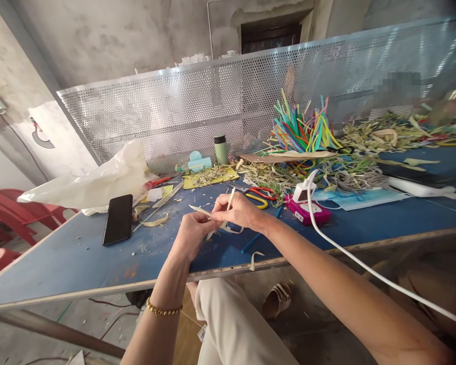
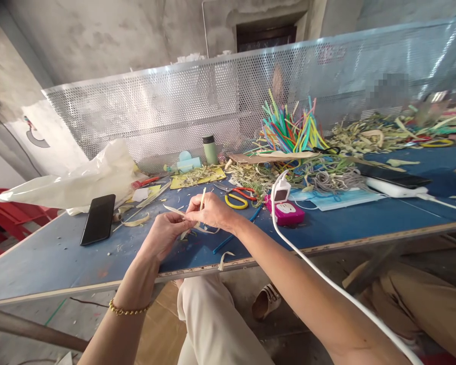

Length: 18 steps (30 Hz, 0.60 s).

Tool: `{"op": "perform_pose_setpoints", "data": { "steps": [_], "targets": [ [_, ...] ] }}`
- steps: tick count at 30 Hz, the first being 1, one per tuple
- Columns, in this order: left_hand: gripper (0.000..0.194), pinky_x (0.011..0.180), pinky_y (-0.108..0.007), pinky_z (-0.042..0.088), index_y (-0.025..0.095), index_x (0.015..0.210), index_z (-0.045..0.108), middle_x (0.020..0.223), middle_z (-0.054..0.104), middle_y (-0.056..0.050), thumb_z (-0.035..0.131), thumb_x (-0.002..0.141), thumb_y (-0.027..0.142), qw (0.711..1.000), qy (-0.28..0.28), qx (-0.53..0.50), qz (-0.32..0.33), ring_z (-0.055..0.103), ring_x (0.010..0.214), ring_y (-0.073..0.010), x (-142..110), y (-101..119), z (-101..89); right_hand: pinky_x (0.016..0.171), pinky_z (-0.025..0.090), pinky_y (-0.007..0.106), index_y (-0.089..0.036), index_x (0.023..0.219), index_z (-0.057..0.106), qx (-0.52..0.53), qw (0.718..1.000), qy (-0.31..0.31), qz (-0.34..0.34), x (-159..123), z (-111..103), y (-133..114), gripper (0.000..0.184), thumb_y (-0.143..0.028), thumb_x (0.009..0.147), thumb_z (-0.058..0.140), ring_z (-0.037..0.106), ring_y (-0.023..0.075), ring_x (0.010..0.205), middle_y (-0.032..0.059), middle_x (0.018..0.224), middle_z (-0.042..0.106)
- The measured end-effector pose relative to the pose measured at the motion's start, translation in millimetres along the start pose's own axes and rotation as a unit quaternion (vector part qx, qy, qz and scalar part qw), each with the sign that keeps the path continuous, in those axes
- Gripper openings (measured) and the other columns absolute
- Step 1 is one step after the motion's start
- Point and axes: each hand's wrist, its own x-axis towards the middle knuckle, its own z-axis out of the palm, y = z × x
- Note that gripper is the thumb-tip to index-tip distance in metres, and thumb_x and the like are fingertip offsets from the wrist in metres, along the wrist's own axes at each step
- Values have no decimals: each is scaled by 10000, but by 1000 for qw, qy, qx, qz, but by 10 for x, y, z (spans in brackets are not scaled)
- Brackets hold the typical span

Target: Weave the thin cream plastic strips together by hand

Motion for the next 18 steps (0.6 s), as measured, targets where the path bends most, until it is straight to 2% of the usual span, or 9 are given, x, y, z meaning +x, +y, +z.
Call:
{"op": "perform_pose_setpoints", "data": {
  "steps": [4,7,10,12,14,15,18],
  "targets": [
    [278,497,-232,357,114,645,722,583,640,-19,870,558,332,1000,-18,-15,4,496,507,-102,-25,39,16,630,396,236,-125,724,726,13,1000,-25,-3,-20,-7,-52,116,-206,778,664,552,127,681,18,689,659],
    [284,491,-221,348,113,635,705,560,628,-14,883,536,311,999,12,-43,9,480,489,-84,-20,62,13,564,389,235,-129,882,739,59,998,-7,30,-16,-13,-35,271,-374,856,626,531,117,615,29,724,665],
    [319,491,-217,351,117,626,688,541,623,-16,907,490,305,994,60,-91,3,487,482,-81,10,72,-4,510,388,231,-147,1059,685,100,988,87,79,-8,-64,9,427,-512,845,629,545,116,588,60,857,691],
    [338,502,-224,368,119,637,693,551,624,-16,918,471,308,988,86,-128,9,505,494,-88,36,69,-18,528,391,234,-143,995,669,54,978,186,76,-23,-108,9,412,-522,836,638,553,124,605,66,841,683],
    [336,517,-227,382,116,637,699,576,624,-14,924,468,300,981,109,-155,29,518,516,-86,59,63,-29,556,361,241,-145,795,644,-54,961,271,30,-60,-118,-36,344,-480,864,609,505,120,592,43,717,640],
    [333,522,-224,383,113,632,701,588,623,-12,927,464,289,979,117,-165,39,521,527,-83,68,59,-34,559,337,247,-150,715,621,-95,963,252,12,-84,-99,-70,360,-461,890,580,477,115,577,29,655,610],
    [333,522,-215,377,104,626,705,611,615,-3,935,441,259,974,124,-186,45,512,536,-69,83,49,-45,537,247,268,-152,542,555,-167,979,115,-2,-141,52,-168,421,-389,889,582,371,97,523,-5,517,499]
  ]
}}
